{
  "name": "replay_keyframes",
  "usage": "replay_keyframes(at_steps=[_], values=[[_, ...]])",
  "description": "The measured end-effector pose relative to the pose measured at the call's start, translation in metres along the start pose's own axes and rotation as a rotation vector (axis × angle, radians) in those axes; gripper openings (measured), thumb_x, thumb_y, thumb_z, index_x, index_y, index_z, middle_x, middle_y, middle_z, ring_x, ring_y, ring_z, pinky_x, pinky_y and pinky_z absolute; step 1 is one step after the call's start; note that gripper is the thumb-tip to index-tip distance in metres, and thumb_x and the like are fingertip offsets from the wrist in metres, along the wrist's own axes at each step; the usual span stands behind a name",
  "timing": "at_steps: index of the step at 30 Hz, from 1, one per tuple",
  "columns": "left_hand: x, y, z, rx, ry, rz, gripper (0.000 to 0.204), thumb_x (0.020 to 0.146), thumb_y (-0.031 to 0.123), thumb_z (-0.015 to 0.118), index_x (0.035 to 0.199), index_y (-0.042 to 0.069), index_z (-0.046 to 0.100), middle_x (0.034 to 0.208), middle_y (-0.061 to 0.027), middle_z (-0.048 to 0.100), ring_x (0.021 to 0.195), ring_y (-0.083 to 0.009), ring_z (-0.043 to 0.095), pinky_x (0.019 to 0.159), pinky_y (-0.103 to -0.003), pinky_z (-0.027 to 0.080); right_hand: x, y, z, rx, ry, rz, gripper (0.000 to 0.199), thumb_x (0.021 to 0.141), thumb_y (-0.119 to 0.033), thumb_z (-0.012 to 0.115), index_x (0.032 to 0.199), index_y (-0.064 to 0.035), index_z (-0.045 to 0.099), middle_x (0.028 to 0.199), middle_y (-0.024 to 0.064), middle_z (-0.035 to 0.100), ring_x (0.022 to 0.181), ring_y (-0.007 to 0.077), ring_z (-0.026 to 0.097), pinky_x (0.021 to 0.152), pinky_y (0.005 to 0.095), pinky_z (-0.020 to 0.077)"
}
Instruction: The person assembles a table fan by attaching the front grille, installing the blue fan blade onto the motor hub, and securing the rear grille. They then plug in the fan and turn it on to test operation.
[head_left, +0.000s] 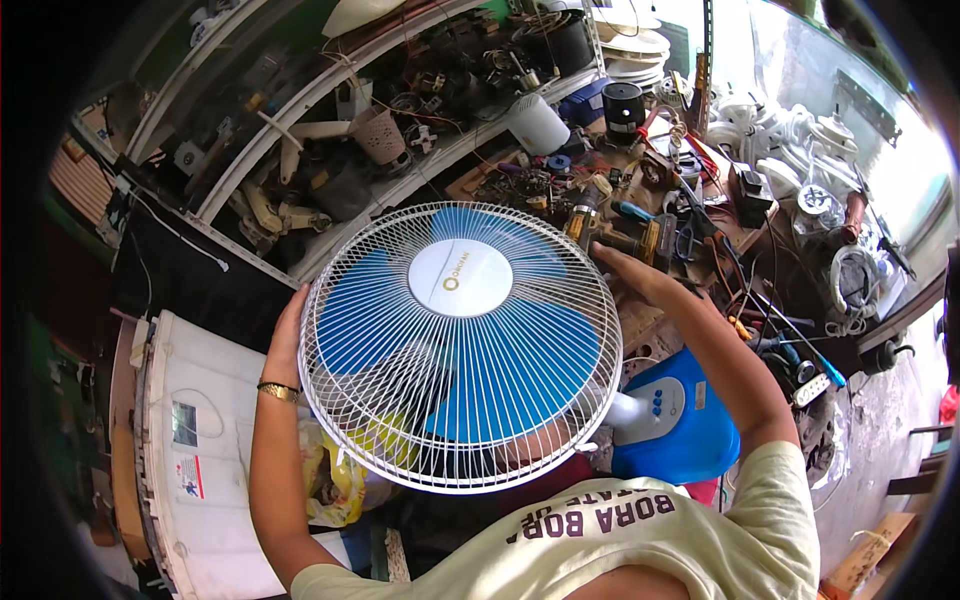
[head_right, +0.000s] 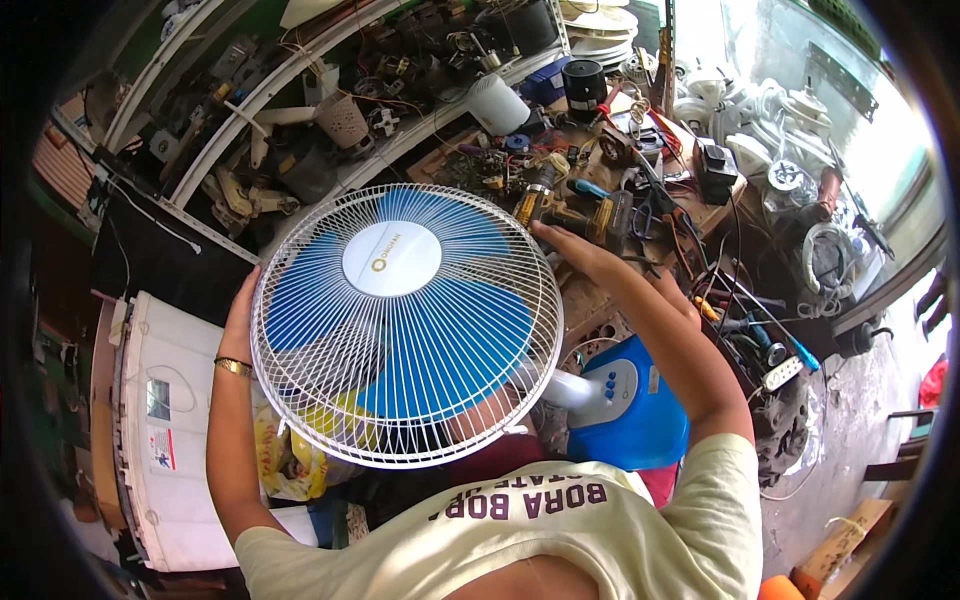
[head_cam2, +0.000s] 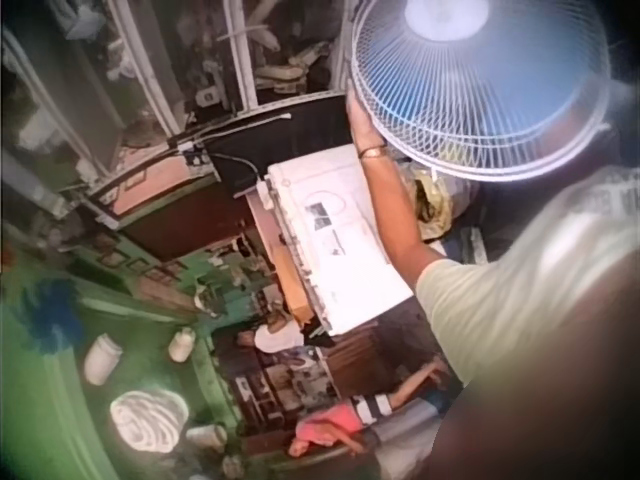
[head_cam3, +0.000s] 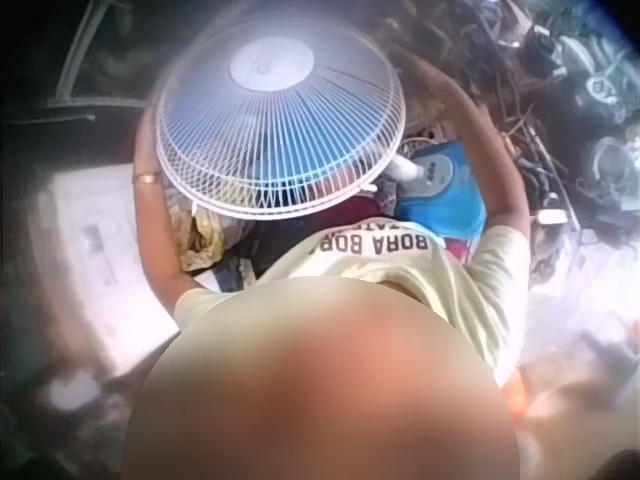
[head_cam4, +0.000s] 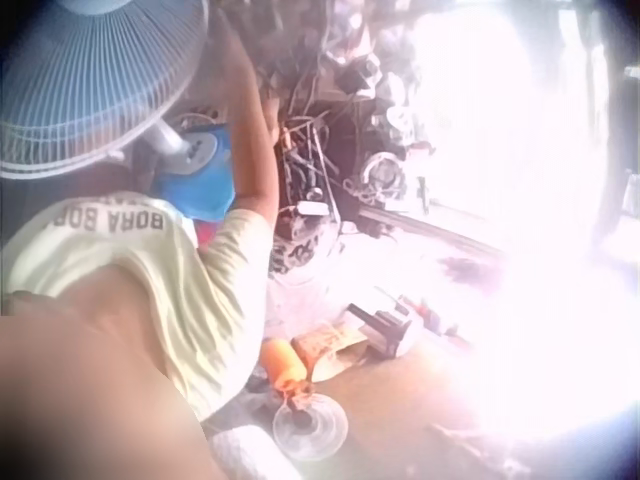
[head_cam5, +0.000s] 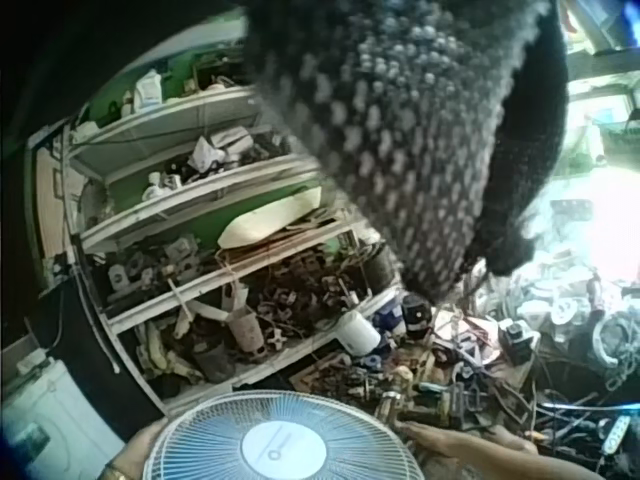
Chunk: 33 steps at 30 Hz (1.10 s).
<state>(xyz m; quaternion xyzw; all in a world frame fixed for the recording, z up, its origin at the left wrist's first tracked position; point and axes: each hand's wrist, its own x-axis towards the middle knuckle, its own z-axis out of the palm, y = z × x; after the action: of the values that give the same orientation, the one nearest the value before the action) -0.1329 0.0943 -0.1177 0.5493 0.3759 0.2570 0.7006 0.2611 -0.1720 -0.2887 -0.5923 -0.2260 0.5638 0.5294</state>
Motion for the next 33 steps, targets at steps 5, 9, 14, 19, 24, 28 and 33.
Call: replay_keyframes(at_steps=[5, 9, 14, 19, 24, 28, 33], values=[[-0.015, -0.011, -0.008, 0.015, 0.084, -0.002, 0.043, 0.099, 0.036, 0.050, 0.120, 0.000, 0.061, 0.108, -0.0108, 0.069, 0.090, -0.0165, 0.067, 0.080, -0.028, 0.055, 0.028, 0.019, -0.008, -0.069, 0.100, -0.146, 0.056, 0.098, -0.043, 0.049, 0.135, -0.0009, 0.050, 0.127, 0.0135, 0.058, 0.108, 0.0221, 0.059, 0.090, 0.0323, 0.0488], [-0.024, -0.027, -0.014, 0.056, 0.021, 0.108, 0.049, 0.100, 0.039, 0.042, 0.131, 0.002, 0.051, 0.123, -0.0125, 0.061, 0.111, -0.0195, 0.059, 0.097, -0.034, 0.047, 0.013, 0.032, -0.027, -0.139, 0.020, -0.414, 0.046, 0.095, -0.027, 0.058, 0.131, 0.0023, 0.053, 0.118, 0.0106, 0.062, 0.104, 0.0173, 0.059, 0.091, 0.0293, 0.0470], [-0.032, -0.037, -0.072, 0.044, -0.073, 0.141, 0.049, 0.095, 0.034, 0.036, 0.129, 0.002, 0.049, 0.126, -0.0104, 0.059, 0.113, -0.0232, 0.058, 0.100, -0.039, 0.045, -0.028, 0.021, 0.017, -0.163, -0.066, -0.622, 0.038, 0.093, -0.004, 0.056, 0.130, 0.0039, 0.052, 0.114, 0.0080, 0.064, 0.103, 0.0141, 0.058, 0.092, 0.0286, 0.0466], [0.005, -0.028, -0.070, 0.224, -0.012, 0.040, 0.051, 0.101, 0.035, 0.038, 0.138, 0.002, 0.043, 0.135, -0.0096, 0.053, 0.119, -0.0210, 0.053, 0.102, -0.035, 0.042, -0.046, 0.015, 0.030, -0.324, 0.041, -0.639, 0.041, 0.093, -0.003, 0.056, 0.133, 0.0060, 0.049, 0.117, 0.0126, 0.063, 0.105, 0.0134, 0.057, 0.093, 0.0300, 0.0462], [0.033, -0.017, -0.051, 0.438, -0.032, 0.143, 0.054, 0.102, 0.038, 0.040, 0.140, 0.001, 0.043, 0.139, -0.0096, 0.049, 0.126, -0.0180, 0.047, 0.107, -0.029, 0.034, -0.053, 0.017, 0.023, -0.213, 0.008, -0.667, 0.032, 0.092, -0.005, 0.061, 0.122, 0.0037, 0.055, 0.107, 0.0098, 0.065, 0.098, 0.0132, 0.060, 0.088, 0.0293, 0.0489], [0.048, -0.003, -0.058, 0.553, -0.036, 0.065, 0.053, 0.101, 0.039, 0.042, 0.139, 0.001, 0.043, 0.136, -0.0094, 0.051, 0.124, -0.0178, 0.048, 0.106, -0.028, 0.034, -0.033, 0.051, 0.002, 0.080, 0.057, -0.541, 0.015, 0.091, -0.008, 0.064, 0.102, -0.0019, 0.057, 0.094, 0.0049, 0.065, 0.089, 0.0110, 0.062, 0.081, 0.0270, 0.0514], [0.063, 0.026, -0.026, 1.136, 0.089, 0.316, 0.046, 0.100, 0.039, 0.043, 0.118, -0.002, 0.056, 0.123, -0.0176, 0.047, 0.125, -0.0284, 0.037, 0.108, -0.033, 0.027, -0.024, 0.054, 0.007, 0.187, -0.017, -0.622, 0.016, 0.092, -0.011, 0.066, 0.094, -0.0052, 0.051, 0.086, 0.0003, 0.062, 0.081, 0.0070, 0.058, 0.074, 0.0228, 0.0491]])
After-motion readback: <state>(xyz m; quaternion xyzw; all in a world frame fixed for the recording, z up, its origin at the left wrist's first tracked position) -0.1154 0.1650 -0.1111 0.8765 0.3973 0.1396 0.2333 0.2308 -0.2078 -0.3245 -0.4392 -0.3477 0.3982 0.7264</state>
